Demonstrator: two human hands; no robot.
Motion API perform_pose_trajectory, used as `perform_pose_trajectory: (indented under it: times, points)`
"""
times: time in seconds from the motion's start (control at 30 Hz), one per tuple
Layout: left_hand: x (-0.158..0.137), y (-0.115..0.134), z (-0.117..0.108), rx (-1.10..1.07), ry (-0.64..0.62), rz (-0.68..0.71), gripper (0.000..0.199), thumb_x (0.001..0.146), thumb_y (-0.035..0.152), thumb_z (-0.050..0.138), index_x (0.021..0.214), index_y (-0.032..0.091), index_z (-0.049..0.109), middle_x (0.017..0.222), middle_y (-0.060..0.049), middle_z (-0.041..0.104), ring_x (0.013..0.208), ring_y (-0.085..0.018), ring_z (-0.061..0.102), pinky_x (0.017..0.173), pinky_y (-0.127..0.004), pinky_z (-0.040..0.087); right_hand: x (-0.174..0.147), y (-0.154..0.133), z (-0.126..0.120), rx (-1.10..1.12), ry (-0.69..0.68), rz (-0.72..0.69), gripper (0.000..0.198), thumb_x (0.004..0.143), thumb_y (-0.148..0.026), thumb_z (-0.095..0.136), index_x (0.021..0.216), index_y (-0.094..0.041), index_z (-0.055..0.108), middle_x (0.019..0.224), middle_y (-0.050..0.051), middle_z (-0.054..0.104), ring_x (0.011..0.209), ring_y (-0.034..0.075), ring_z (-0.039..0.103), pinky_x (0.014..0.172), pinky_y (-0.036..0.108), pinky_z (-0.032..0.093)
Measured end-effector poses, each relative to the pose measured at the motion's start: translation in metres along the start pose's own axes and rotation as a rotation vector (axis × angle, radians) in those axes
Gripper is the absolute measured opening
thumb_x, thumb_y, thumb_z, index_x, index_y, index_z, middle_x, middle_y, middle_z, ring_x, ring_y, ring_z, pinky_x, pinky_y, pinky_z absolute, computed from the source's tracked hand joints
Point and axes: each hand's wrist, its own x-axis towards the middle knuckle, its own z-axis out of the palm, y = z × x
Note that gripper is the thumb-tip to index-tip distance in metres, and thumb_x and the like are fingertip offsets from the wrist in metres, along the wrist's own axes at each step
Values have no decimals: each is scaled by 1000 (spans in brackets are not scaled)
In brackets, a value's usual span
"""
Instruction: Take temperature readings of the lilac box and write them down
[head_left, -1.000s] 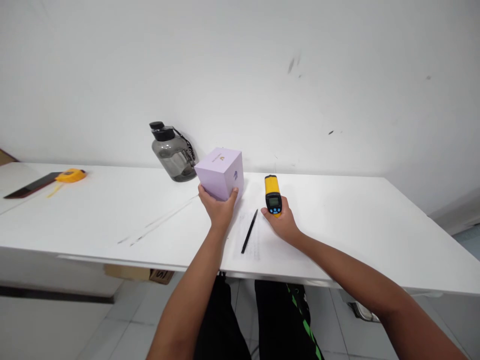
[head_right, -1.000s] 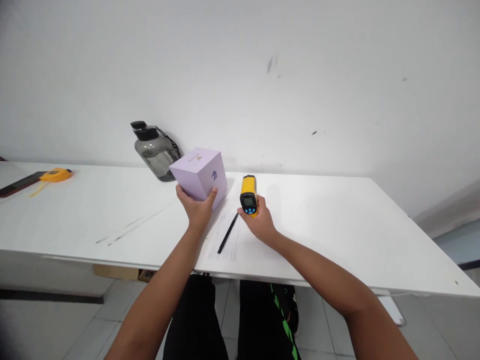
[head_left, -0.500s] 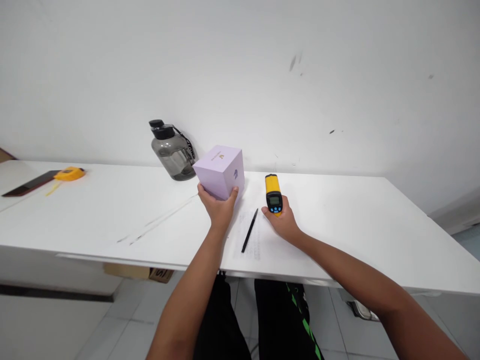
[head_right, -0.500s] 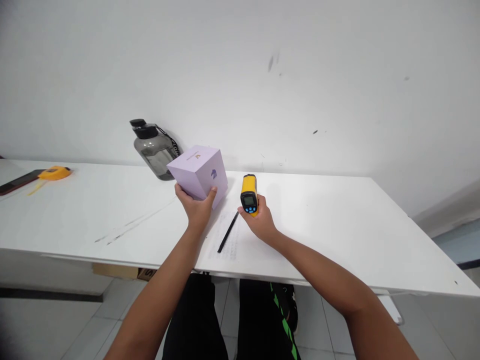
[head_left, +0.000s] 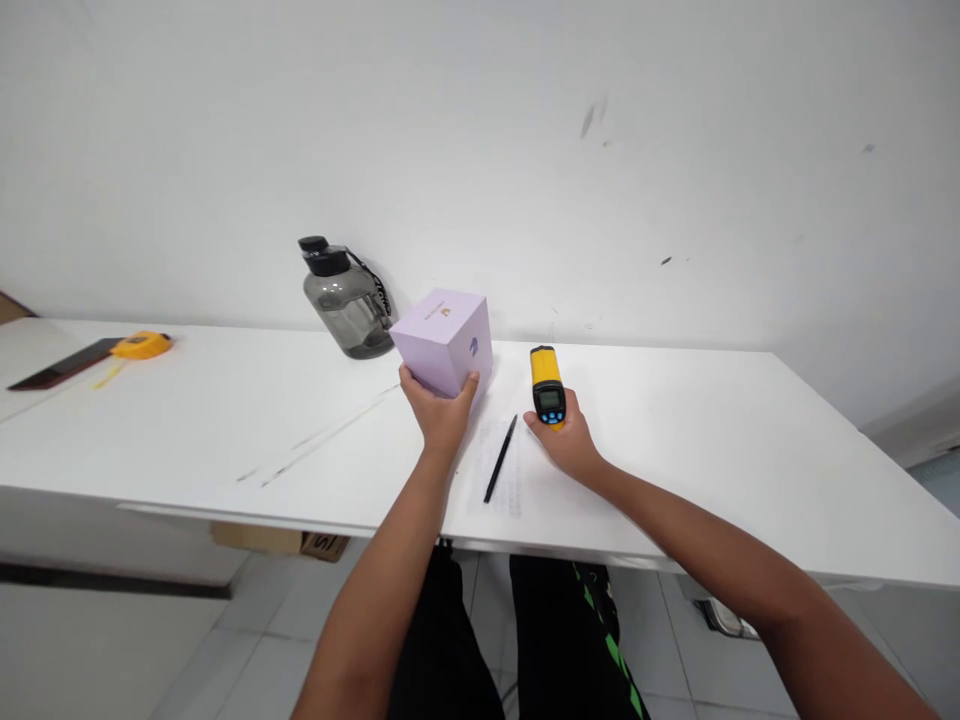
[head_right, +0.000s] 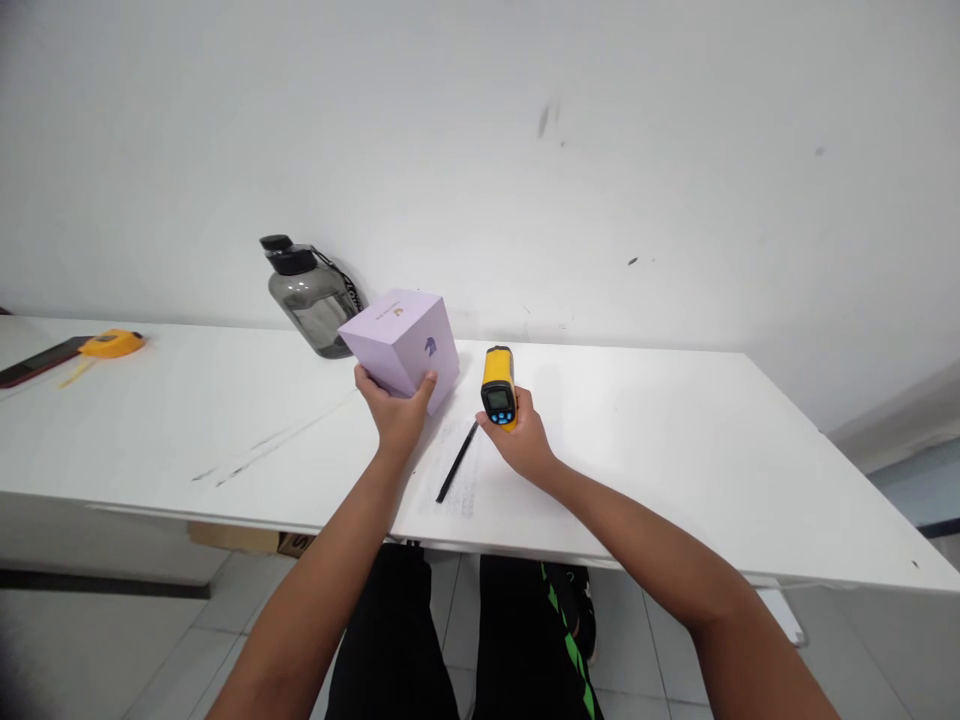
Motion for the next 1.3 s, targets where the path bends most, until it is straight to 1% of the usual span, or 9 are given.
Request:
perform_pose_trajectory:
  times: [0.13, 0.3, 0.47, 0.63, 0.9, 1.07, 1.3]
  points:
    - [2, -4, 2, 0, -20, -11, 119, 68, 40, 97, 162, 20, 26, 167, -24, 39, 161, -36, 40, 136, -50, 33, 1, 2, 0, -2, -1, -15, 57, 71, -65, 78, 105, -28, 51, 87, -2, 69, 79, 22, 65, 75, 38, 54]
    - [3, -10, 5, -3, -34, -16, 118, 65, 39, 99, 159, 22, 30, 165, -23, 41, 160, -37, 42, 136, -51, 33, 1, 4, 0, -13, -4, -16, 58, 72, -66, 77, 106, -27, 52, 86, -1, 68, 79, 22, 65, 73, 37, 53]
    - [3, -11, 6, 1, -50, -15, 117, 65, 39, 100, 157, 21, 31, 163, -24, 42, 160, -38, 41, 136, -52, 32, 0, 3, 0, -1, -6, -14, 58, 71, -65, 77, 108, -27, 52, 88, -1, 69, 80, 22, 65, 75, 38, 54]
    - [4, -13, 7, 4, -58, -24, 116, 65, 38, 100, 157, 21, 31, 162, -24, 43, 162, -38, 39, 136, -53, 32, 1, 3, 0, -5, 1, -19, 57, 71, -64, 79, 107, -27, 53, 87, -1, 69, 80, 22, 65, 74, 37, 53]
    - [4, -18, 9, 9, -66, -22, 119, 65, 39, 101, 160, 22, 30, 165, -24, 41, 162, -38, 40, 137, -53, 32, 1, 4, 0, -17, -5, -15, 57, 72, -64, 78, 109, -27, 54, 87, -1, 69, 81, 23, 66, 73, 38, 54]
    - [4, -17, 9, 26, -75, -26, 119, 66, 38, 99, 160, 20, 28, 166, -25, 40, 163, -39, 37, 137, -53, 30, 1, 4, 0, -26, -6, -26, 57, 73, -65, 77, 110, -27, 54, 88, 0, 69, 82, 23, 66, 74, 38, 54]
    - [5, -19, 10, 40, -95, -18, 119, 67, 36, 98, 160, 22, 26, 168, -25, 36, 164, -38, 34, 137, -56, 28, 1, 2, 0, -26, -11, -10, 58, 72, -66, 76, 109, -27, 53, 87, -1, 69, 81, 23, 65, 74, 38, 53]
